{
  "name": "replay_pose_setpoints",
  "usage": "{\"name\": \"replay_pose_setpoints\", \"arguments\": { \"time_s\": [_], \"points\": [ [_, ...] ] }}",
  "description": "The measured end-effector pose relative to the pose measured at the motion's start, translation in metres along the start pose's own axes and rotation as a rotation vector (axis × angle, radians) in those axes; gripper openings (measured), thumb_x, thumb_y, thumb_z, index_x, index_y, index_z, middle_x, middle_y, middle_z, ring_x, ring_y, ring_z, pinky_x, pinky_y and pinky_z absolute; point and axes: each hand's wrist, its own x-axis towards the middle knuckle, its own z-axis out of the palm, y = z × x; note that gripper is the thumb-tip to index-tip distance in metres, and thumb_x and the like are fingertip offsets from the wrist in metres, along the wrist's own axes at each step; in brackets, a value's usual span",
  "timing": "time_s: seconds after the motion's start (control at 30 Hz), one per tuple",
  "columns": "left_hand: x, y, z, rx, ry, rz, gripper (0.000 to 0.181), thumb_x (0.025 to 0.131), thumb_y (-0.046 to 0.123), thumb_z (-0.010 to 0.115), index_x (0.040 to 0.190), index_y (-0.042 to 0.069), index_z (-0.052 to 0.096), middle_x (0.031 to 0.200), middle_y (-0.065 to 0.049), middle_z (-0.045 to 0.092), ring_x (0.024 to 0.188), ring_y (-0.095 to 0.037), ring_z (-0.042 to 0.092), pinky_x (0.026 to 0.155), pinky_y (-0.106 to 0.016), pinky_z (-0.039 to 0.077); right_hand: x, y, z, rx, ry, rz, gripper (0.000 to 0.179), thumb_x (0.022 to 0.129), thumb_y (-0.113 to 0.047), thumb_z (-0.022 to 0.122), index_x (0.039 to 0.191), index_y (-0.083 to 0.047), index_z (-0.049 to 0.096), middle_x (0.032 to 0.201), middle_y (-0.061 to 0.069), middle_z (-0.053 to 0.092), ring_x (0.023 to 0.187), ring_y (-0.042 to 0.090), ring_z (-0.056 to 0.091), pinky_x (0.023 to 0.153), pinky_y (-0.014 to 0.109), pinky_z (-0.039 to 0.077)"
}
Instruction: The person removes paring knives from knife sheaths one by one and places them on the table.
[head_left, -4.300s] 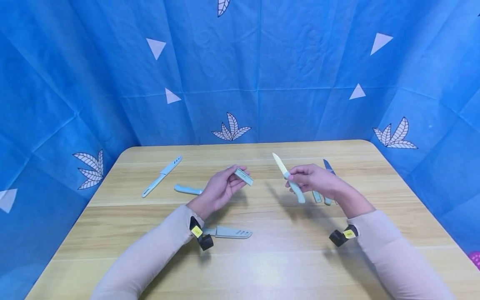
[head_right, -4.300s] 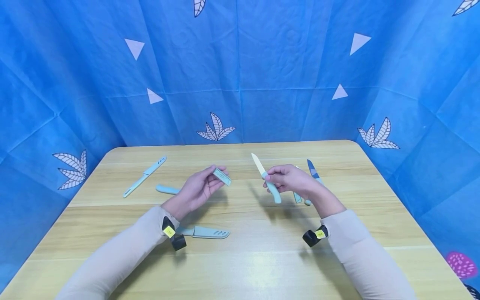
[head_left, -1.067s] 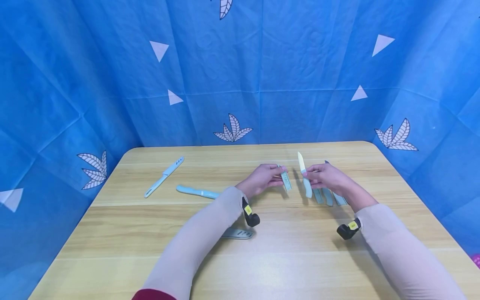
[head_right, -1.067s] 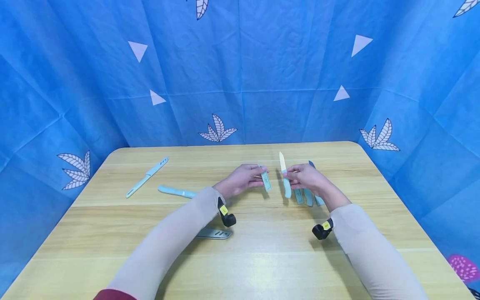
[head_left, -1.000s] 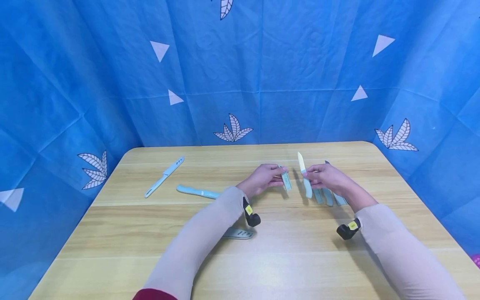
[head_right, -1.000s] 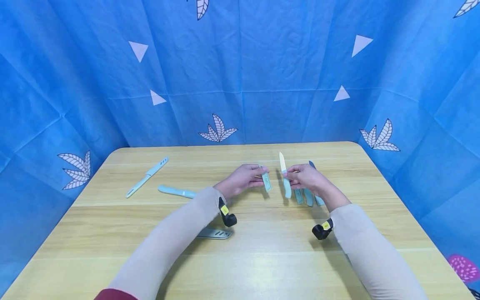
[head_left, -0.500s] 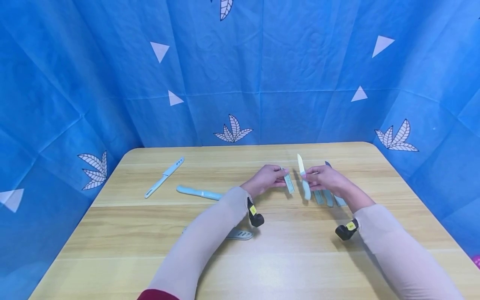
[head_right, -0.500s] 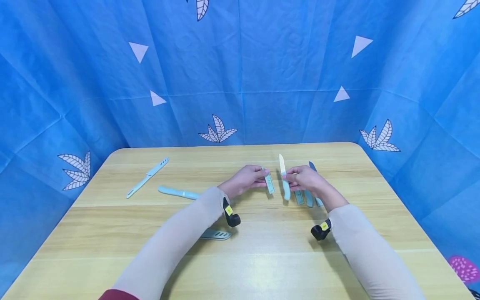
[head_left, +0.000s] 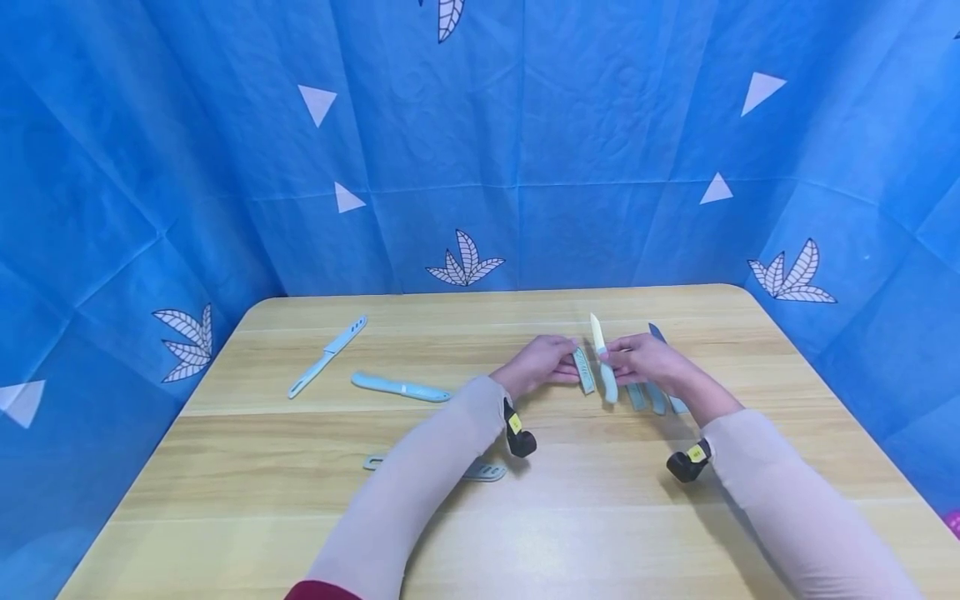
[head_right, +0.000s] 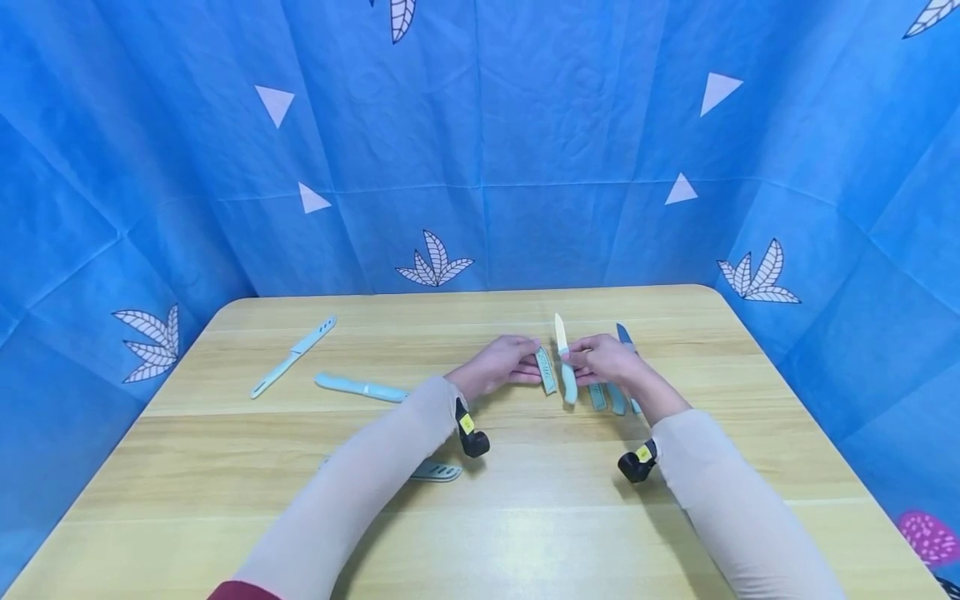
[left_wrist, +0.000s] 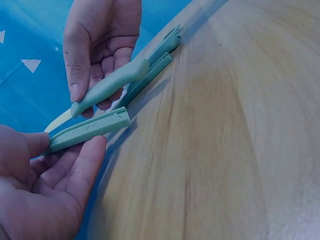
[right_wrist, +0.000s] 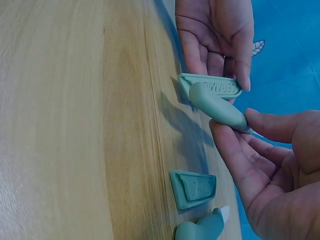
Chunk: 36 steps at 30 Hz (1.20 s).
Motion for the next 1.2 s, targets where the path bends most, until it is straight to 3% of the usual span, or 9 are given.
{"name": "replay_pose_setpoints", "arguments": {
  "time_s": [0.2, 0.33, 0.6, 0.87, 1.2],
  "points": [
    [0.003, -0.003, 0.004, 0.061, 0.040, 0.008, 0.029, 0.103, 0.016, 0.050, 0.119, -0.006, 0.059, 0.092, -0.018, 0.067, 0.079, -0.024, 0.067, 0.074, -0.032, 0.061, 0.000, 0.001, 0.001, -0.030, 0.011, 0.006, 0.048, 0.102, -0.017, 0.053, 0.138, 0.014, 0.042, 0.124, 0.029, 0.057, 0.112, 0.035, 0.060, 0.092, 0.038, 0.056],
    [0.007, -0.004, 0.004, 0.128, 0.070, 0.009, 0.026, 0.102, 0.016, 0.051, 0.116, -0.004, 0.061, 0.090, -0.016, 0.066, 0.075, -0.022, 0.066, 0.071, -0.030, 0.061, 0.002, 0.001, 0.002, -0.047, 0.020, 0.008, 0.044, 0.102, -0.015, 0.054, 0.134, 0.014, 0.046, 0.119, 0.027, 0.060, 0.105, 0.032, 0.064, 0.089, 0.038, 0.057],
    [0.009, -0.003, 0.011, 0.344, 0.120, 0.030, 0.020, 0.099, 0.016, 0.059, 0.099, -0.001, 0.070, 0.073, -0.011, 0.065, 0.059, -0.014, 0.062, 0.059, -0.026, 0.060, 0.003, 0.001, 0.004, -0.099, 0.040, 0.021, 0.039, 0.100, -0.013, 0.056, 0.128, 0.013, 0.053, 0.108, 0.021, 0.065, 0.093, 0.025, 0.067, 0.085, 0.036, 0.059],
    [0.004, -0.001, 0.021, 0.429, 0.173, 0.050, 0.010, 0.094, 0.012, 0.066, 0.095, 0.002, 0.069, 0.072, -0.011, 0.065, 0.055, -0.014, 0.060, 0.057, -0.026, 0.060, 0.004, -0.002, 0.005, -0.130, 0.043, 0.033, 0.033, 0.099, -0.013, 0.060, 0.121, 0.011, 0.057, 0.104, 0.019, 0.066, 0.091, 0.025, 0.067, 0.083, 0.036, 0.060],
    [0.007, -0.001, 0.026, 0.528, 0.234, 0.064, 0.007, 0.092, 0.010, 0.068, 0.089, 0.004, 0.068, 0.071, -0.008, 0.067, 0.052, -0.012, 0.061, 0.053, -0.024, 0.059, 0.008, 0.000, 0.006, -0.245, 0.112, 0.047, 0.030, 0.094, -0.014, 0.067, 0.112, 0.010, 0.062, 0.094, 0.014, 0.068, 0.079, 0.017, 0.068, 0.074, 0.030, 0.061]
  ]
}}
